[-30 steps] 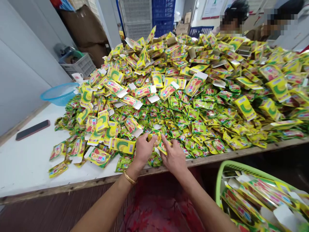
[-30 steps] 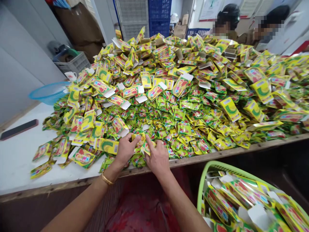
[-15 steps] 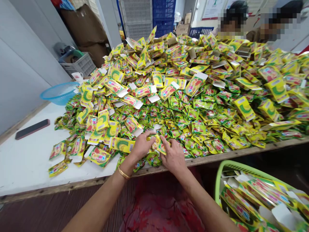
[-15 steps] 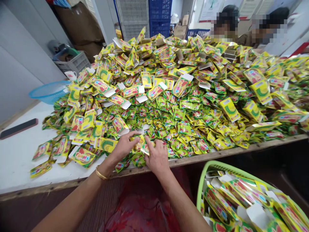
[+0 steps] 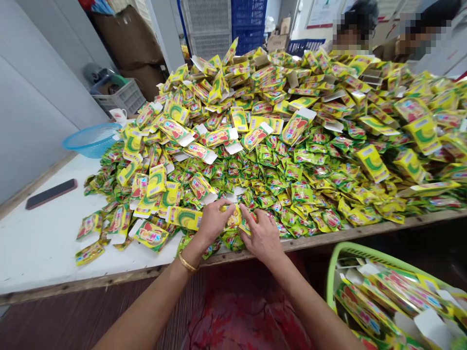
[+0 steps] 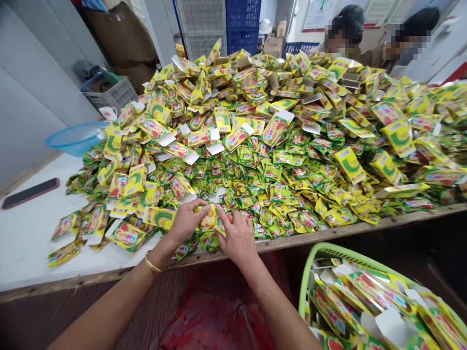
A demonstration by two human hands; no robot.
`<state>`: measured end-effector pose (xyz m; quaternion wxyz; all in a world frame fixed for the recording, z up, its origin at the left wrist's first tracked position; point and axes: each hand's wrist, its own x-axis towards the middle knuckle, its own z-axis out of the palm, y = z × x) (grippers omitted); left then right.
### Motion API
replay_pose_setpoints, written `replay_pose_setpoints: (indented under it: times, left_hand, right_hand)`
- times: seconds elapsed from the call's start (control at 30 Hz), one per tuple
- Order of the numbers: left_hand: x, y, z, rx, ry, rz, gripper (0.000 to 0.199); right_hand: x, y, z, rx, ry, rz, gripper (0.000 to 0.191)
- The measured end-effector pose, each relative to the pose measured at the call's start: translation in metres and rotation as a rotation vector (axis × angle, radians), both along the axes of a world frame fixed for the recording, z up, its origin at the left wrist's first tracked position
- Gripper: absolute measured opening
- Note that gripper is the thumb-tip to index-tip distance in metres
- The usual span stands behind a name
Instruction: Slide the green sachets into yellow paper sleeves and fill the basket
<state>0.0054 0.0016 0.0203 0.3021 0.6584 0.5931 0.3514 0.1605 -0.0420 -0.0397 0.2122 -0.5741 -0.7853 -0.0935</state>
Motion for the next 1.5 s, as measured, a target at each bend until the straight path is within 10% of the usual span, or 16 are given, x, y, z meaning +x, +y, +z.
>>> replay_pose_setpoints:
  times: [0.43, 0.97, 1.27, 1.5]
  left_hand:
    - [0.009, 0.009, -0.009, 0.028, -0.046, -0.166, 0.022]
    - [-0.003, 0.026, 0.021, -0.096, 0.304, -0.607, 0.019]
    - [0.011, 0.019, 0.015, 0.115, 0.374, -0.378, 0.014]
    - [0.006, 0.013, 0.007, -0.116, 0.072, -0.269, 0.016]
  right_hand:
    - [0.001, 0.004, -0.006, 0.002, 0.057, 0.027, 0.07]
    - [0.003, 0.002, -0.004, 0.028, 0.019, 0.095, 0.068]
    - [0.004, 0.001, -0.004, 0.071, 0.041, 0.076, 0.064]
    - [0.004, 0.0, -0.004, 0.043, 0.052, 0.066, 0.064]
